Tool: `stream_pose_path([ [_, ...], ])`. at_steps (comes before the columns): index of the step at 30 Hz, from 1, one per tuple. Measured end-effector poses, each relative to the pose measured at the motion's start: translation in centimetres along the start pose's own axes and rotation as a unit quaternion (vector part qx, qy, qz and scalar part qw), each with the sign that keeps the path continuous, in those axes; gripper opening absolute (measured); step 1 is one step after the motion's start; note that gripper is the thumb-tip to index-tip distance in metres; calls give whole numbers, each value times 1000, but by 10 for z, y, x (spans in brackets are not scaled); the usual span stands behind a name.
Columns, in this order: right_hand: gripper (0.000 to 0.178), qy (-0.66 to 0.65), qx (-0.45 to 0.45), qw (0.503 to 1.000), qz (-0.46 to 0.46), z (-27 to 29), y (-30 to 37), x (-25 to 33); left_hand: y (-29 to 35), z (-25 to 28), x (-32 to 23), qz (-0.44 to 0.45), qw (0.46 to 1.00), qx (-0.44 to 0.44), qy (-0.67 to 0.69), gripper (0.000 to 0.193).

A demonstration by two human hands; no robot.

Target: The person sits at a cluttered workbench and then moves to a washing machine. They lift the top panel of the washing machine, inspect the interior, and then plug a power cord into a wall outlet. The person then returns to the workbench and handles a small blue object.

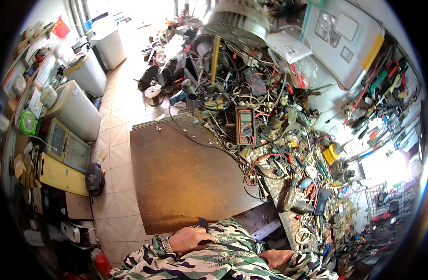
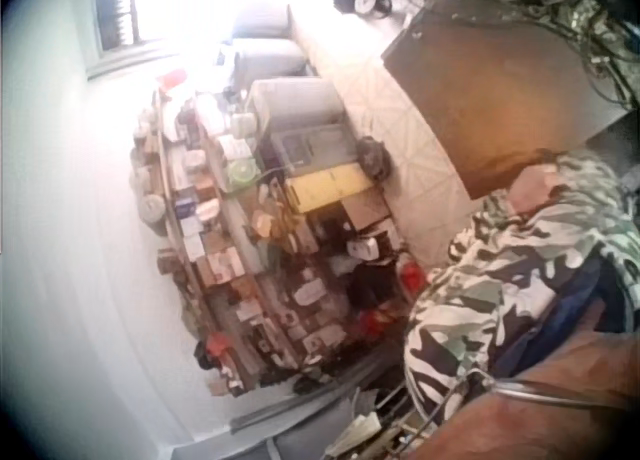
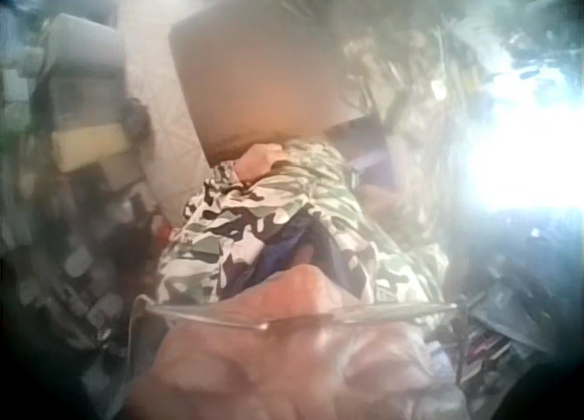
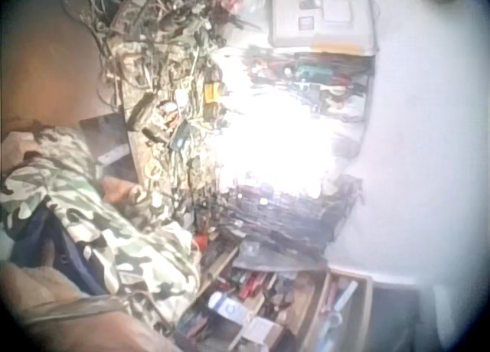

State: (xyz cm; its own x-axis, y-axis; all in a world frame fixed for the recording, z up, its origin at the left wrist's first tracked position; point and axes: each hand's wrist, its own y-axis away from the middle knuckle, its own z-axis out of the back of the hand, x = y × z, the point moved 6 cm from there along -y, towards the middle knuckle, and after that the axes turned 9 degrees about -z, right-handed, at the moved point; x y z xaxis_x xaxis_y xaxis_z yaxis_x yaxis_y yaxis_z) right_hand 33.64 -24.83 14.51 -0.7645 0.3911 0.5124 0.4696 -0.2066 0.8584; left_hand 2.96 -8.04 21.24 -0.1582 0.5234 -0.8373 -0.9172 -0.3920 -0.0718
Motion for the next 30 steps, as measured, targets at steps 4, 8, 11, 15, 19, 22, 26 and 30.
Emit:
stream_pose_path([
  [4,78,-28,52,998,15,-13,0,4,-6,2,1,85,993,41,71,38],
  [8,55,-18,0,1000,15,-28,-16,-27,-11,-1,-1,84,994,50,42,44],
  [11,52,-24,-10,1000,-3,-2,0,-12,-15,3,-4,120,991,47,30,45],
  [15,51,-9,-47,999,1,3,-8,-24,-27,1,-4,117,992,-31,46,31],
  [19,54,-68,-59,994,59,19,3,-7,-25,-15,14,133,987,17,92,34],
  [22,53,-102,-72,983,131,25,-11,-23,-26,-19,19,153,981,30,119,31],
  [26,54,-127,-68,983,116,52,7,-13,-35,-23,19,172,973,29,151,24],
  [30,58,-195,-174,955,142,88,32,-8,-39,-26,19,170,971,22,166,28],
])
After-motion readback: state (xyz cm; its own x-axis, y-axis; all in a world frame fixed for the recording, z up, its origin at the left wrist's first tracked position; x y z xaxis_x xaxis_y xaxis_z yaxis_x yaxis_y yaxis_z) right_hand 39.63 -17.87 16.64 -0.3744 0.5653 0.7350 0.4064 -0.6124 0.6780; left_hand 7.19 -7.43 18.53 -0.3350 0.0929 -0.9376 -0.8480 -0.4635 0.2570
